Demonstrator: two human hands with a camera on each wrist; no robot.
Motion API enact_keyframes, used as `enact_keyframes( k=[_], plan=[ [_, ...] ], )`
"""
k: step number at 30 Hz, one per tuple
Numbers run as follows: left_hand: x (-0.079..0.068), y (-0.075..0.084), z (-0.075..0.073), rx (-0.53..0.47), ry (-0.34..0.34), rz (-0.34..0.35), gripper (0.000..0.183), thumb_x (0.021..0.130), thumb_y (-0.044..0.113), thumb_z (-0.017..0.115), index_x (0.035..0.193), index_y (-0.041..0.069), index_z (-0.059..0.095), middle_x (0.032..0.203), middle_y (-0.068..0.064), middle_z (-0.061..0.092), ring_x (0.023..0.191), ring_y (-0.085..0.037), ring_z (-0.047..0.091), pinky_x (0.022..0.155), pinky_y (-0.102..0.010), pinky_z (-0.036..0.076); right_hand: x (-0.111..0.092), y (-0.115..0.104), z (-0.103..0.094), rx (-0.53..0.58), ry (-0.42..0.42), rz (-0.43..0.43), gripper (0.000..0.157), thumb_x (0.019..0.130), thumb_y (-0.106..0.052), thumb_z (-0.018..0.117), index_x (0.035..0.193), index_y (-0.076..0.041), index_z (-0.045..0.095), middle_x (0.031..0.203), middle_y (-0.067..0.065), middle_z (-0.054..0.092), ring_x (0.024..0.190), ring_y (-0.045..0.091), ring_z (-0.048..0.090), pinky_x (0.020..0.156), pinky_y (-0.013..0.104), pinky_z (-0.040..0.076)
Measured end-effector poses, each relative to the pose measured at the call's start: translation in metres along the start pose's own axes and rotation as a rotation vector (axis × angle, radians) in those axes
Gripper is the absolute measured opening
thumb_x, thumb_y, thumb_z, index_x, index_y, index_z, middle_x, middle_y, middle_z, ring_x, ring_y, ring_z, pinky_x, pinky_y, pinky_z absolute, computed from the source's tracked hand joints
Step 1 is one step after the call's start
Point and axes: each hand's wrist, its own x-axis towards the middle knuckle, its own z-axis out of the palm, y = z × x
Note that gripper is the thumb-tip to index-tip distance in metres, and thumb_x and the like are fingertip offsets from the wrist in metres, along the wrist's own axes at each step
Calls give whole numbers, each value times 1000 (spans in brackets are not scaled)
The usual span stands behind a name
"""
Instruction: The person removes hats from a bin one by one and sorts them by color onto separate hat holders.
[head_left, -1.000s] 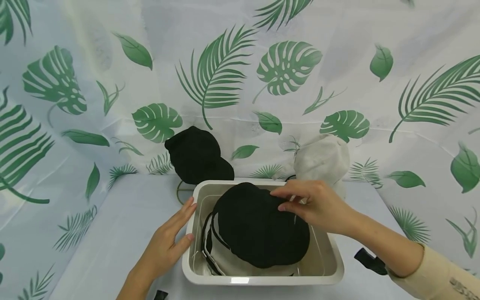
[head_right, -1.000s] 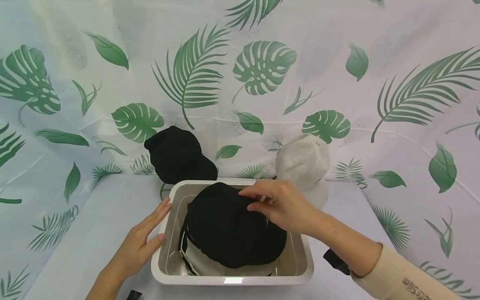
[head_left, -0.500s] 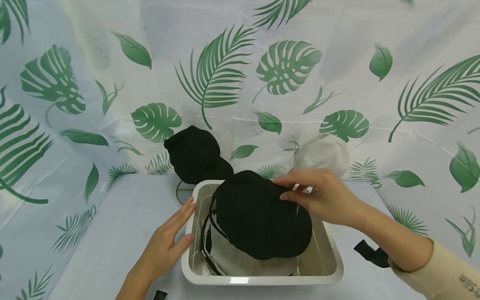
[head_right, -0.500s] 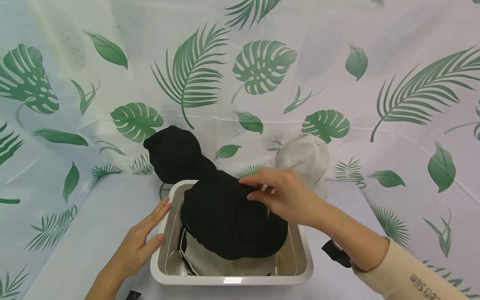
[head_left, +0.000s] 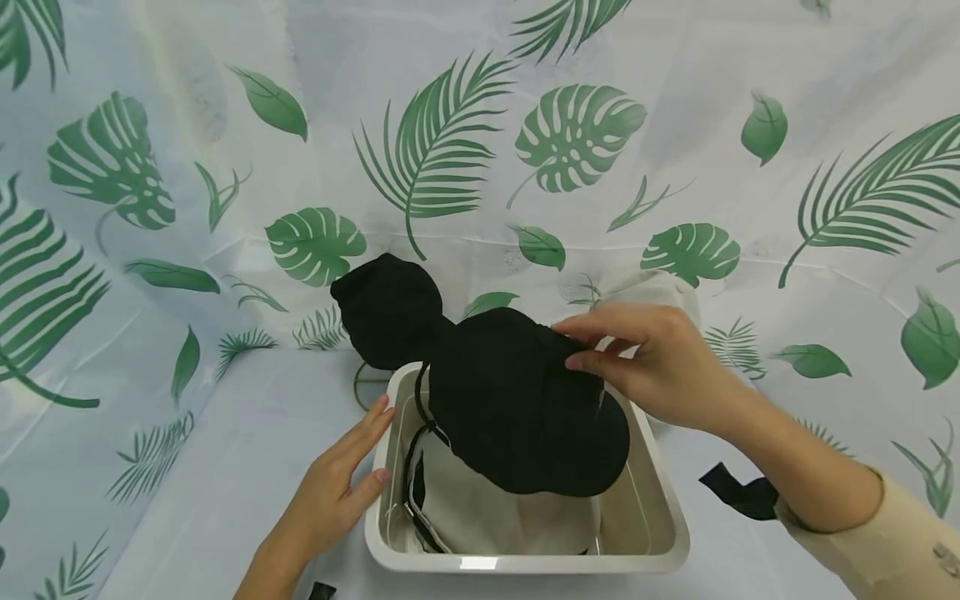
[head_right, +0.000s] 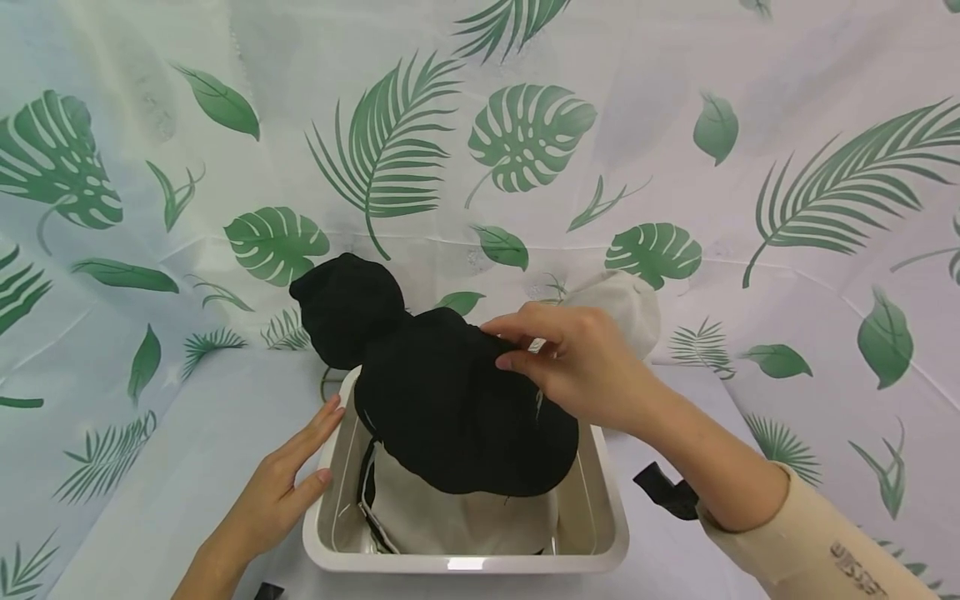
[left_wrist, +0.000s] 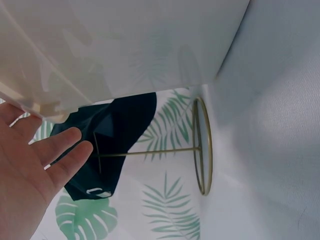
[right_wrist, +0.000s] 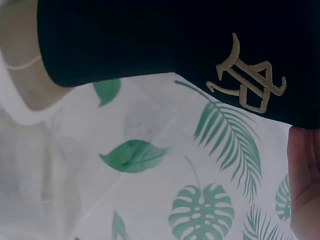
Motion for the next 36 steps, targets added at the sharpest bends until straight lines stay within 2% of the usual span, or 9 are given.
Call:
enact_keyframes(
  k=[10, 19, 27, 36],
  plan=[
    [0, 1, -1, 13, -16, -7, 68, 101, 18, 64, 163, 16, 39, 171, -3, 31, 152, -22, 38, 120, -15, 22, 18, 3, 3, -54, 38, -14, 48, 72, 19, 85, 112, -5, 79, 93, -4, 77, 84, 11, 73, 68, 17, 58],
    [0, 0, -2, 29, -23, -7, 67, 101, 19, 64, 163, 16, 39, 171, -2, 30, 152, -23, 38, 120, -15, 22, 33, 6, 8, -87, 77, 32, 41, 75, 15, 85, 112, -4, 80, 96, 0, 78, 86, 13, 72, 69, 15, 56],
    [1, 1, -1, 35, -25, -4, 66, 101, 20, 63, 163, 16, 40, 170, -3, 32, 151, -24, 40, 120, -16, 23, 49, 9, 8, -70, 123, 66, 36, 78, 13, 84, 111, -2, 80, 93, 1, 78, 85, 11, 70, 69, 15, 55],
    [0, 0, -2, 34, -25, -4, 67, 100, 20, 64, 163, 15, 41, 170, -3, 32, 152, -24, 39, 120, -15, 22, 66, 13, 7, -73, 163, 99, 33, 82, 12, 82, 113, -1, 79, 100, 5, 79, 86, 12, 67, 71, 15, 55]
  ],
)
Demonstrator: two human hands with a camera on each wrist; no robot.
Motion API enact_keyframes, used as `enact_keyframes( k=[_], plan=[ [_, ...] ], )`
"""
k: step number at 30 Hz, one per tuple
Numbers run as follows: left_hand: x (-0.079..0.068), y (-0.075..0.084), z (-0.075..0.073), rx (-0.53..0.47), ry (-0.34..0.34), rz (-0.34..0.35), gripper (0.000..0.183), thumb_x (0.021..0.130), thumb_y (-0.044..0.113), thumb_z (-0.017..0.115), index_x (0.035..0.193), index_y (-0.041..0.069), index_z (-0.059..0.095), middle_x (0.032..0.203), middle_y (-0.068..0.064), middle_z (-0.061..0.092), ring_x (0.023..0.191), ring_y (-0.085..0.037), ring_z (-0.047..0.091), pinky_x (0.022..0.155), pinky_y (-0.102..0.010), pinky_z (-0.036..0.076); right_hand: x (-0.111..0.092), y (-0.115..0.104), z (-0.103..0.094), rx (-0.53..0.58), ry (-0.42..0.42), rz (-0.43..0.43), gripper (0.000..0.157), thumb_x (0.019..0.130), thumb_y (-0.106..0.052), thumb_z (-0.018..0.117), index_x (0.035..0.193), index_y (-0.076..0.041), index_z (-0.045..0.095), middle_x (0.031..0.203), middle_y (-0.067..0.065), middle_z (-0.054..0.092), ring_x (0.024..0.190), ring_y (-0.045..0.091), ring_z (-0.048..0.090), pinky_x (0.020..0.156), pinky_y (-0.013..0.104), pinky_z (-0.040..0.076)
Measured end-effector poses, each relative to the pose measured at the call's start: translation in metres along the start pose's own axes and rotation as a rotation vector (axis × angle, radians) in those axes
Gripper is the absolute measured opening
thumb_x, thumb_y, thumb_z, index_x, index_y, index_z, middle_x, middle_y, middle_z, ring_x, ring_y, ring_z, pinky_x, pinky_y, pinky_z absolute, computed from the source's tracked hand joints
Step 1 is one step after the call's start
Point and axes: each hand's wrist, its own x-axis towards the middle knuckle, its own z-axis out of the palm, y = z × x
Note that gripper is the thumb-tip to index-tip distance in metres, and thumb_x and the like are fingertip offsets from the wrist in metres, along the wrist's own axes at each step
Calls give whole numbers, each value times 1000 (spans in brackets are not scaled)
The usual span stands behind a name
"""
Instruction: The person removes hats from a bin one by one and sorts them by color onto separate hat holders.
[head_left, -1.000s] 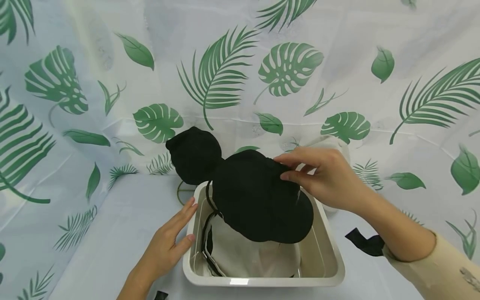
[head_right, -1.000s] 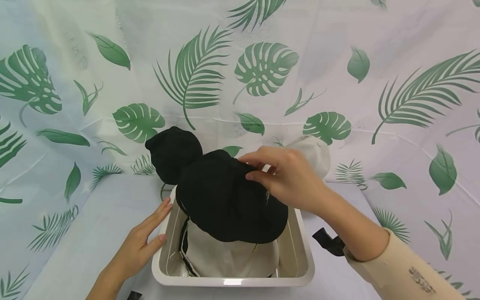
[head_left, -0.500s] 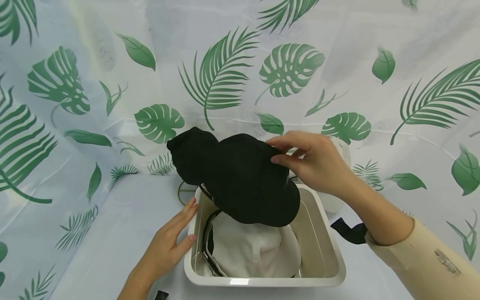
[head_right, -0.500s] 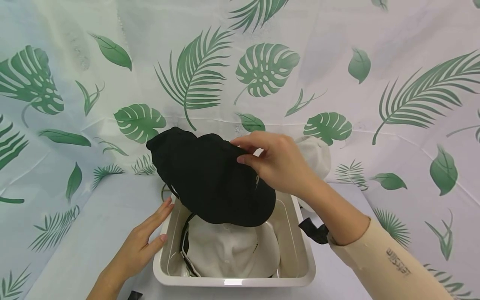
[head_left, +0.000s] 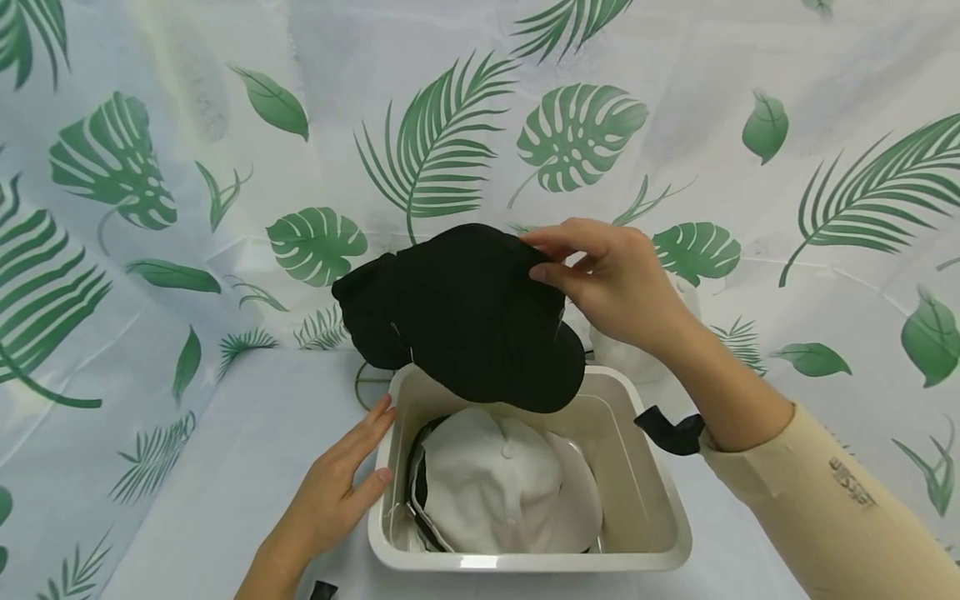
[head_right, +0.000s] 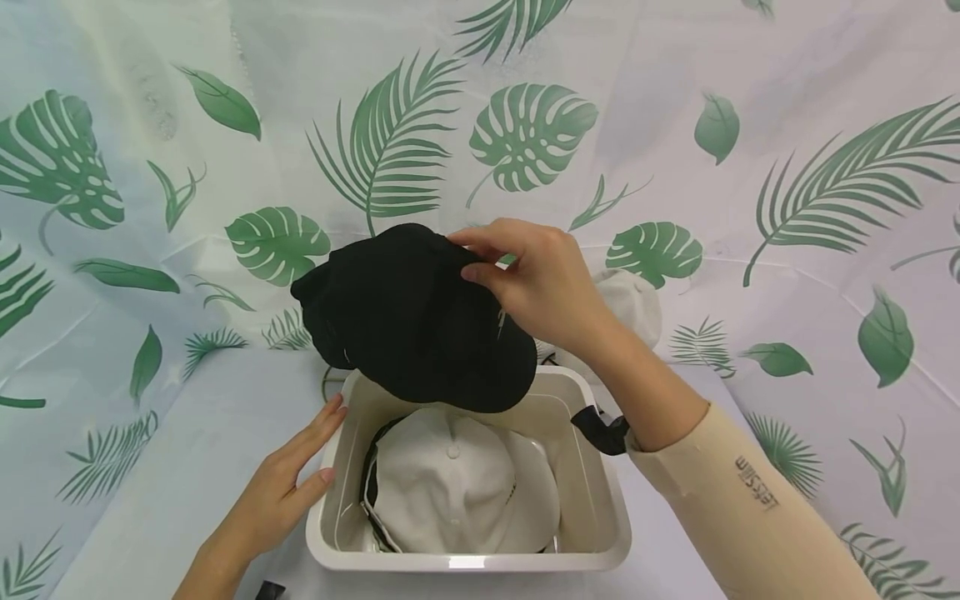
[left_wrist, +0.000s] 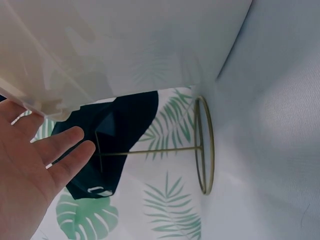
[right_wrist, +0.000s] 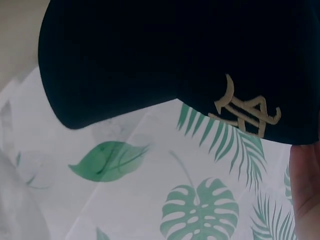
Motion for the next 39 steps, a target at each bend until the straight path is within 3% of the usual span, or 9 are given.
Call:
enact_keyframes(
  k=[12, 20, 28, 39],
  plan=[
    [0, -1, 2, -16, 2, 5, 65, 101, 20, 63, 162, 14, 42, 170, -4, 33, 152, -25, 39, 120, -15, 22, 31, 1, 11, -39, 77, 40, 30, 91, 6, 76, 118, -5, 79, 103, 8, 78, 94, 21, 69, 76, 18, 52],
    [2, 1, 2, -24, 13, 16, 65, 100, 19, 64, 161, 14, 43, 169, -4, 34, 152, -25, 39, 120, -14, 20, 54, 4, 23, -51, 97, 43, 31, 93, 5, 74, 122, -5, 78, 114, 9, 77, 99, 20, 68, 79, 30, 55],
    [2, -1, 1, -24, 22, 6, 66, 100, 20, 64, 162, 17, 42, 170, -2, 33, 153, -23, 37, 121, -14, 20, 69, 16, 50, -38, 79, 26, 28, 94, 1, 74, 122, -5, 78, 115, 9, 77, 101, 21, 69, 81, 35, 57],
    [0, -1, 1, -21, 30, 1, 65, 99, 18, 64, 161, 16, 43, 170, -1, 33, 152, -21, 38, 120, -14, 20, 67, 43, 96, -14, 115, -41, 26, 95, 2, 74, 120, -2, 78, 114, 12, 77, 99, 25, 71, 79, 40, 60]
  ],
)
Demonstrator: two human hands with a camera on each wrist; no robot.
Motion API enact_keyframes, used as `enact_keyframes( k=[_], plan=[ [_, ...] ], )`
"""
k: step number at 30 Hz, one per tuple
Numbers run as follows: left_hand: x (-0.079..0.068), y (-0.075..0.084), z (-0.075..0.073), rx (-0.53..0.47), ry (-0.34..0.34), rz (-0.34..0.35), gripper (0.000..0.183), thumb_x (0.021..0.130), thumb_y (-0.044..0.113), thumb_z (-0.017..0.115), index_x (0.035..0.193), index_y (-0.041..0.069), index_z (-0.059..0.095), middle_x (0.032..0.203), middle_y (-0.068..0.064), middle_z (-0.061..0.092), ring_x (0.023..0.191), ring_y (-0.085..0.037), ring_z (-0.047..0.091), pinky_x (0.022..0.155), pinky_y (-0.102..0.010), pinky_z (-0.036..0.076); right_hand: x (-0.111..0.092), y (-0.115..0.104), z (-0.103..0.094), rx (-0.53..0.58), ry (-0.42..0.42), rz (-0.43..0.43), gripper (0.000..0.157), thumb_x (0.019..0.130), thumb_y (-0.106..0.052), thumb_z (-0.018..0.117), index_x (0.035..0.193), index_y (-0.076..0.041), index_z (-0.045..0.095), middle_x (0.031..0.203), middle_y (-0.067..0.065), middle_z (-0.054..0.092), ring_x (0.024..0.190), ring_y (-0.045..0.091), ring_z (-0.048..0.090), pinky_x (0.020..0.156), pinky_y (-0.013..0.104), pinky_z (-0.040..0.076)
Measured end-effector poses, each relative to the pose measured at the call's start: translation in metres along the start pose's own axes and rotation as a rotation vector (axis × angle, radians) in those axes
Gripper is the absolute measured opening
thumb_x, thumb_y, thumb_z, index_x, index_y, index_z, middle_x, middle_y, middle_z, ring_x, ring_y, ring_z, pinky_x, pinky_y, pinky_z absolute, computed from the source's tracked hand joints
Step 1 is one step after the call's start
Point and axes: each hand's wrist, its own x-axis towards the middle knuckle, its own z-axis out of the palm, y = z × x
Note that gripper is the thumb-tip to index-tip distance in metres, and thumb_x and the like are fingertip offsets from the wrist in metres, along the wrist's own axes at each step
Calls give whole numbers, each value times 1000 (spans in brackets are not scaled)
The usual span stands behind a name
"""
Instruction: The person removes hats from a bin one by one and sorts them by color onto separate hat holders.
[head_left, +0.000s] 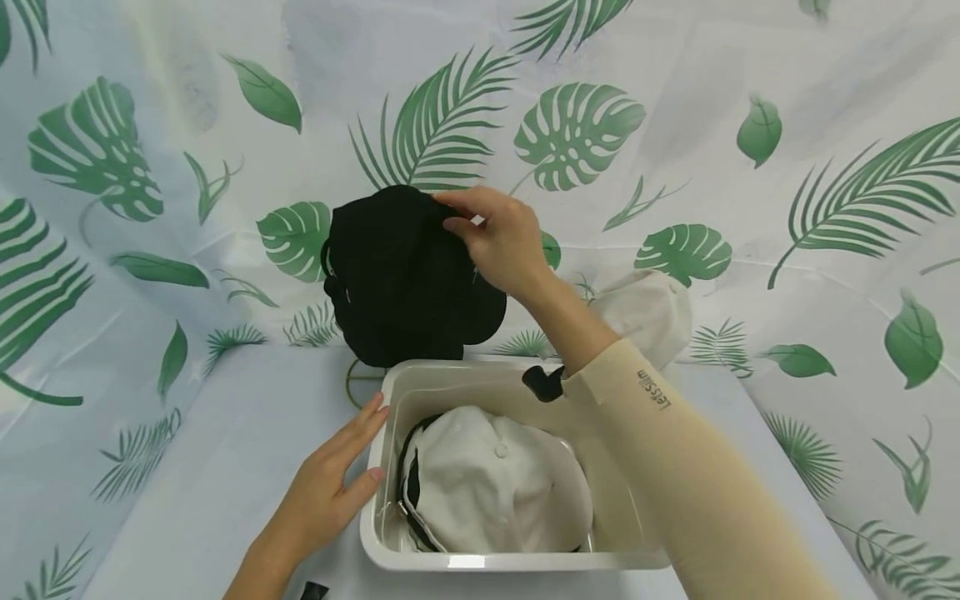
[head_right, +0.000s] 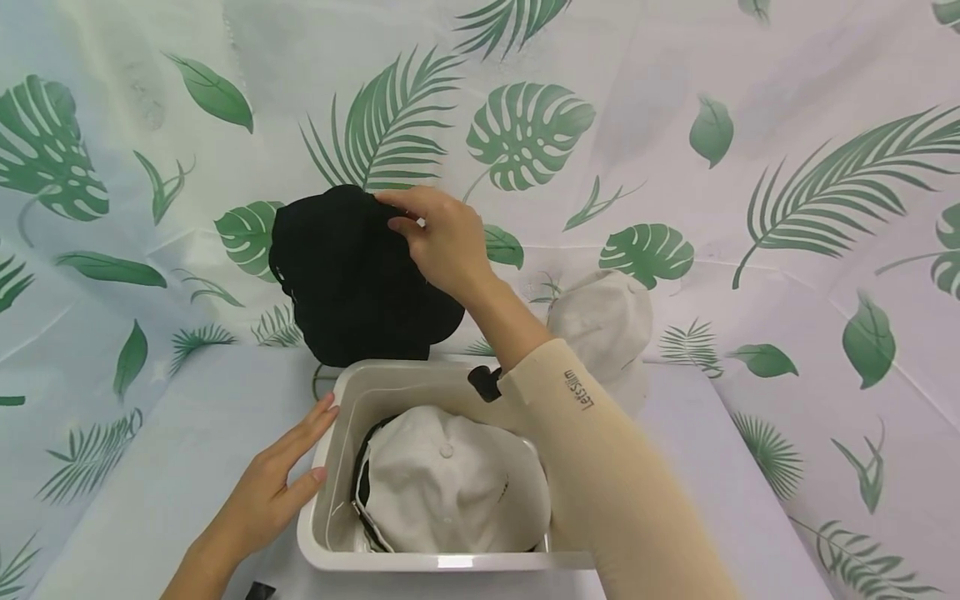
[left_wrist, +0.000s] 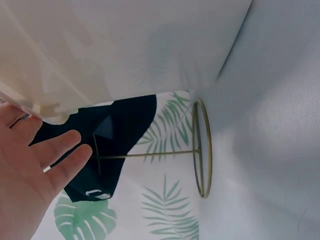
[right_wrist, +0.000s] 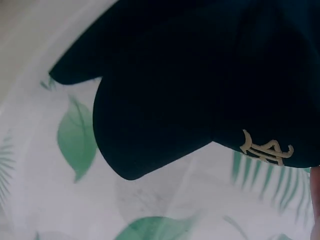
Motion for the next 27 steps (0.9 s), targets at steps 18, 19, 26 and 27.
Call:
enact_keyframes(
  k=[18, 19, 26, 27],
  plan=[
    [0, -1, 2, -30, 24, 29, 65, 97, 12, 66, 159, 10, 46, 168, -7, 36, 152, -18, 37, 121, -15, 22, -11, 20, 46, -65, -77, 59, 28, 96, -2, 74, 123, -6, 78, 120, 7, 77, 107, 23, 73, 85, 34, 58],
    [0, -1, 2, -29, 24, 31, 65, 97, 12, 66, 159, 10, 46, 168, -7, 36, 153, -18, 37, 121, -15, 22, -11, 21, 48, -63, -82, 62, 28, 96, -2, 74, 123, -6, 78, 120, 7, 77, 107, 23, 73, 86, 33, 58],
    [0, 0, 1, -28, 14, 38, 65, 98, 12, 66, 160, 10, 45, 168, -8, 35, 153, -19, 37, 120, -14, 22, -15, 24, 60, -104, -112, 90, 28, 97, -4, 74, 124, -8, 78, 119, 6, 77, 106, 22, 74, 86, 34, 58],
    [0, 0, 1, -29, 13, 39, 65, 98, 12, 66, 160, 10, 45, 168, -8, 35, 152, -20, 37, 120, -15, 22, -16, 24, 62, -113, -116, 98, 28, 97, -5, 74, 124, -9, 78, 119, 6, 77, 104, 22, 74, 85, 34, 58]
  ],
)
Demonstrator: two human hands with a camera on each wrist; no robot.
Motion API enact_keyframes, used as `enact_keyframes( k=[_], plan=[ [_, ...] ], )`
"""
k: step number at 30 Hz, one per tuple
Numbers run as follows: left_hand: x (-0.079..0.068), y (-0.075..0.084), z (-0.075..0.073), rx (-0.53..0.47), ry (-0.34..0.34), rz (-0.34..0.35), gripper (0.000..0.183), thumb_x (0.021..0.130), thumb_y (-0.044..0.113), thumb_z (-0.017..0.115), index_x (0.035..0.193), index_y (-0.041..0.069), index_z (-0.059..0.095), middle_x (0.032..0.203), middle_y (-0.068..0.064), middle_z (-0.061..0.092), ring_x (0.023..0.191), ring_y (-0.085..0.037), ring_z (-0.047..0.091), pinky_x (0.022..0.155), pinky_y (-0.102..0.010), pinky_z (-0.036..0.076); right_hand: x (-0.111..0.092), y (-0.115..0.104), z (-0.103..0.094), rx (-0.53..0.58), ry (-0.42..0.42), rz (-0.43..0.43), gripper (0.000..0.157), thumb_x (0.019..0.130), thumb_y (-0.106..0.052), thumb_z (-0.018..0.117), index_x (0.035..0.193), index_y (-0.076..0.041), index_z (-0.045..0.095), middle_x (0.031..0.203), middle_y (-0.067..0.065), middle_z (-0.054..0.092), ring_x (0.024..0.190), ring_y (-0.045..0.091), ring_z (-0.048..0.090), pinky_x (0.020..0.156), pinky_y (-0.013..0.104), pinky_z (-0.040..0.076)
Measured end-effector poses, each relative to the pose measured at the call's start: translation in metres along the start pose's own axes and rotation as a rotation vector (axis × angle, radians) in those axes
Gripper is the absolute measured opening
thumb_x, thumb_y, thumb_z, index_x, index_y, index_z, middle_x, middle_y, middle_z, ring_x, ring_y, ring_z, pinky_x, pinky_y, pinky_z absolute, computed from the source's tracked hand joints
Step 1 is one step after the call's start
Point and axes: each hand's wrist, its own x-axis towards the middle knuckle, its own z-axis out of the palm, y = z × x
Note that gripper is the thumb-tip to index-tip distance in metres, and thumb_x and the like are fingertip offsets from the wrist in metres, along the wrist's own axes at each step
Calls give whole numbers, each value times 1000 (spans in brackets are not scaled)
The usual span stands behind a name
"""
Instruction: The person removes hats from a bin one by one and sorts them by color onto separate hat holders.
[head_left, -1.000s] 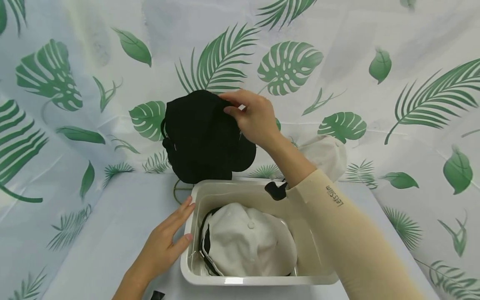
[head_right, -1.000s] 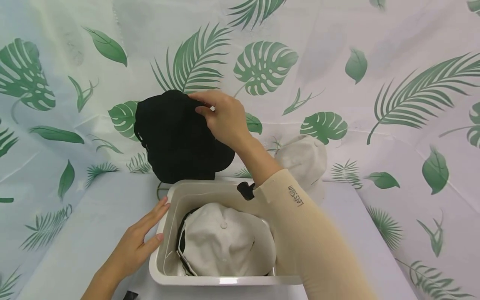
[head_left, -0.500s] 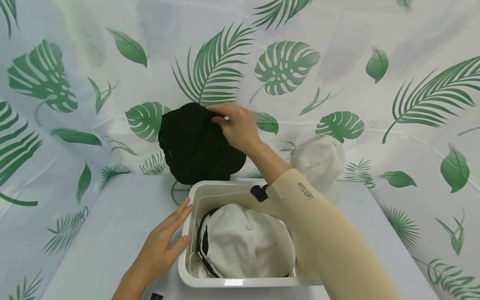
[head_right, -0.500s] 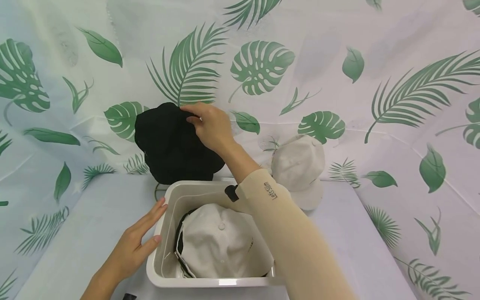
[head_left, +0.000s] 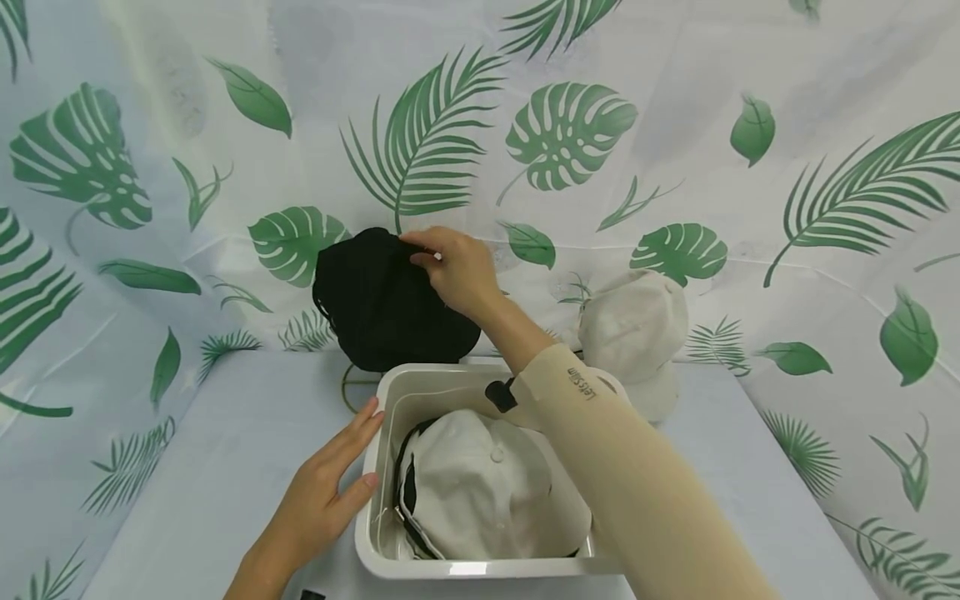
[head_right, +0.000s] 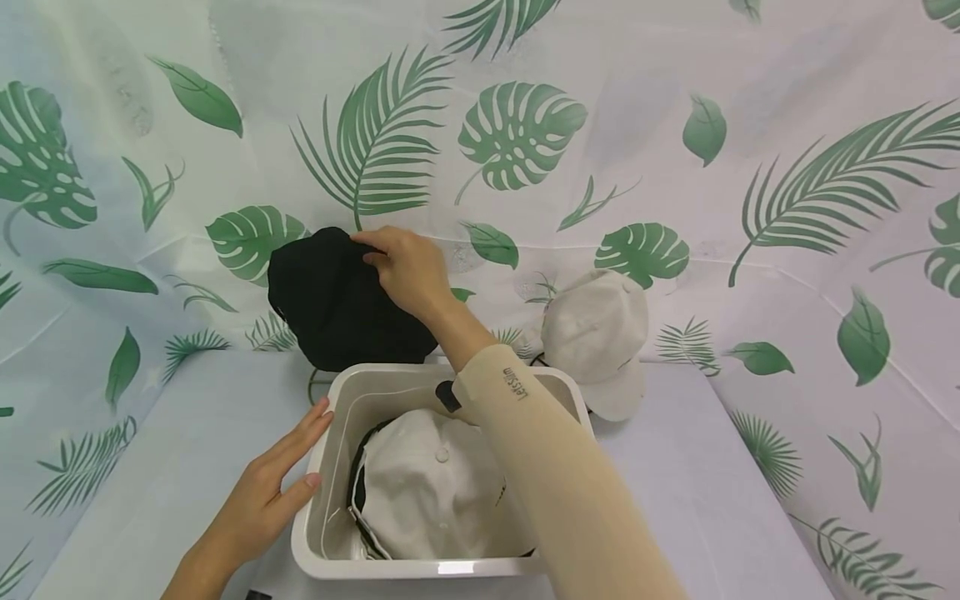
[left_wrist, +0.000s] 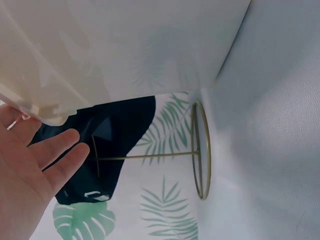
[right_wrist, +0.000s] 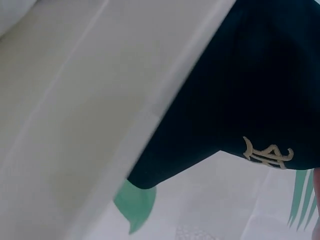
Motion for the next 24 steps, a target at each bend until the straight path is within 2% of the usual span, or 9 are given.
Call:
enact_keyframes(
  k=[5, 8, 16, 24],
  plan=[
    [1, 1, 0, -8, 2, -2, 65, 98, 11, 66, 159, 9, 46, 168, -8, 36, 152, -20, 38, 121, -15, 23, -2, 1, 6, -29, -14, 36, 28, 97, -8, 74, 125, -12, 78, 117, 4, 78, 94, 21, 74, 79, 34, 58],
    [0, 1, 0, -4, 2, -1, 65, 97, 12, 66, 159, 10, 46, 168, -8, 36, 152, -20, 38, 121, -15, 23, -2, 1, 8, -30, -25, 55, 29, 98, -9, 73, 127, -13, 78, 117, 3, 78, 93, 21, 73, 79, 35, 57],
    [0, 0, -1, -9, 2, 3, 65, 98, 11, 65, 159, 10, 45, 168, -8, 36, 152, -20, 38, 121, -16, 23, -2, 1, 12, -31, -73, 106, 31, 100, -10, 70, 131, -14, 76, 129, 3, 74, 112, 23, 71, 91, 37, 56],
    [0, -1, 0, -16, 6, 3, 65, 97, 10, 66, 159, 9, 46, 168, -8, 36, 152, -20, 38, 121, -16, 23, -7, 3, 17, -32, -104, 145, 33, 101, -10, 70, 132, -15, 75, 132, 4, 73, 114, 23, 71, 90, 37, 57]
  ],
)
